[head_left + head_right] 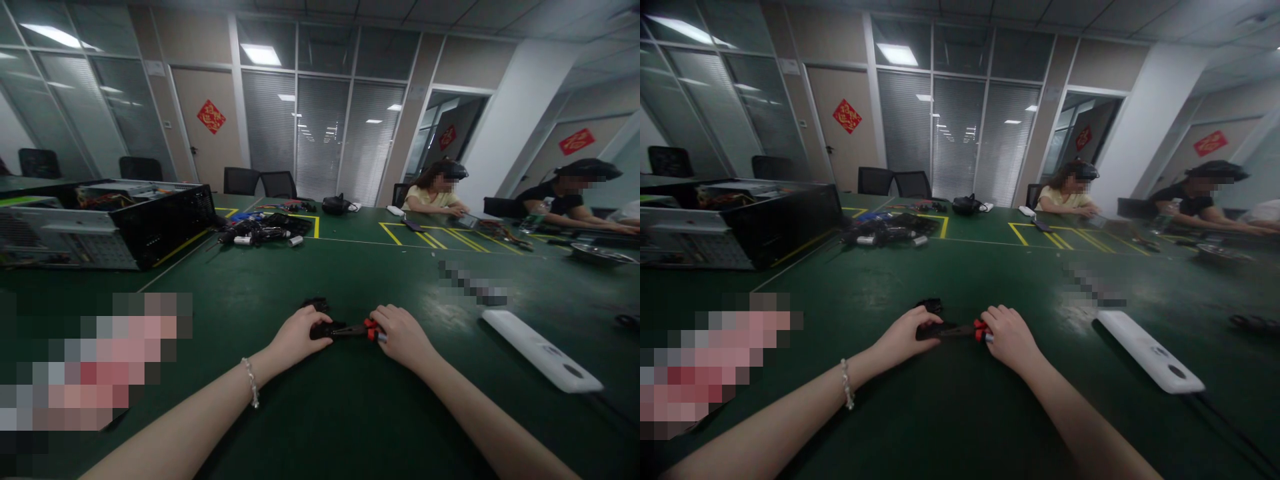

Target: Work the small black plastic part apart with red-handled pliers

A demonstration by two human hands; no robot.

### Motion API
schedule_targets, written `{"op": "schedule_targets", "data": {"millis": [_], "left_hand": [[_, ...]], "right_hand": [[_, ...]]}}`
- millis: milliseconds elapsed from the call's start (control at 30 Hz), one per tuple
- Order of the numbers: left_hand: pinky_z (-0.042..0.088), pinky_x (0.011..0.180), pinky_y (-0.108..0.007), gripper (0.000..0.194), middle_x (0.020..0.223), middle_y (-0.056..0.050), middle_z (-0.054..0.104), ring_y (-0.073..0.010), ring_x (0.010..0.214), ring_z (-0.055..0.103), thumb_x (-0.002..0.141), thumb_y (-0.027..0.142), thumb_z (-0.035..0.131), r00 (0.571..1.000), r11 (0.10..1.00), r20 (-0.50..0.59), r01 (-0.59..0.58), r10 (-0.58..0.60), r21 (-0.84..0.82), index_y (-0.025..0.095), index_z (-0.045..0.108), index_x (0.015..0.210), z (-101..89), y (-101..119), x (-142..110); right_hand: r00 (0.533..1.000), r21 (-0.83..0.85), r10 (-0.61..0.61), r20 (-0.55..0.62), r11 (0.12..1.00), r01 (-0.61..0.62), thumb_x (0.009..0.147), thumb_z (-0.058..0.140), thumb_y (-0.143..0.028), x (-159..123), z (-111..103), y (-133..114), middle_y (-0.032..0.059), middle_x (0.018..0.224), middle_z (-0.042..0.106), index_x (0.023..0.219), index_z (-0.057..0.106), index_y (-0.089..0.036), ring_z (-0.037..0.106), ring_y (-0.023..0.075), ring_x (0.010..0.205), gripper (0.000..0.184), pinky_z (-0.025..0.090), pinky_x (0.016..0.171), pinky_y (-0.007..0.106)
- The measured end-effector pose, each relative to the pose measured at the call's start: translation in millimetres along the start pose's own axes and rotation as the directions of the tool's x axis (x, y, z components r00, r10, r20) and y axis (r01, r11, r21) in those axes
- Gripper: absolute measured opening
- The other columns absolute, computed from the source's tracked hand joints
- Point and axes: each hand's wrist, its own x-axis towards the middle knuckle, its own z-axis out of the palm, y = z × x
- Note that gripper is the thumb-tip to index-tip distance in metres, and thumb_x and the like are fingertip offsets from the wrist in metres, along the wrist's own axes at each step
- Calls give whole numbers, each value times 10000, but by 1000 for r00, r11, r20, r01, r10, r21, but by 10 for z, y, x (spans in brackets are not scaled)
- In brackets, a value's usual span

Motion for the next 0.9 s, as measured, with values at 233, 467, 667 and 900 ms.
{"op": "schedule_targets", "data": {"millis": [233,467,667,900], "left_hand": [[404,724,-277,330,960,-11,496,-169,874,492,709,371,582,999,999,22,32,-32,8,250,553,1015,7,-4,-5],[407,721,-283,324,943,-20,503,-177,866,495,703,352,589,1000,1000,-15,8,-8,21,230,560,1002,20,-10,-10],[406,756,-291,315,961,-15,507,-181,887,488,670,333,629,999,998,-41,27,-25,57,246,571,967,72,-39,2],[401,791,-308,347,973,-4,510,-184,918,485,665,349,636,999,997,-36,38,-36,64,267,550,991,94,-71,18]], "right_hand": [[1000,30,1,14,1000,-1,678,464,-134,3,-9,-2,46,837,560,865,550,-177,466,155,742,211,328,646,274],[1000,14,-14,-14,1000,14,673,459,-120,5,-11,-9,61,856,565,891,563,-170,466,169,753,246,333,653,288],[1000,42,-18,-24,999,19,640,475,-114,-19,85,53,57,866,566,901,564,-184,481,174,762,284,350,669,295],[997,-6,-52,-57,999,52,649,473,-113,-12,69,49,59,861,567,899,567,-186,485,173,745,277,345,649,293]]}}
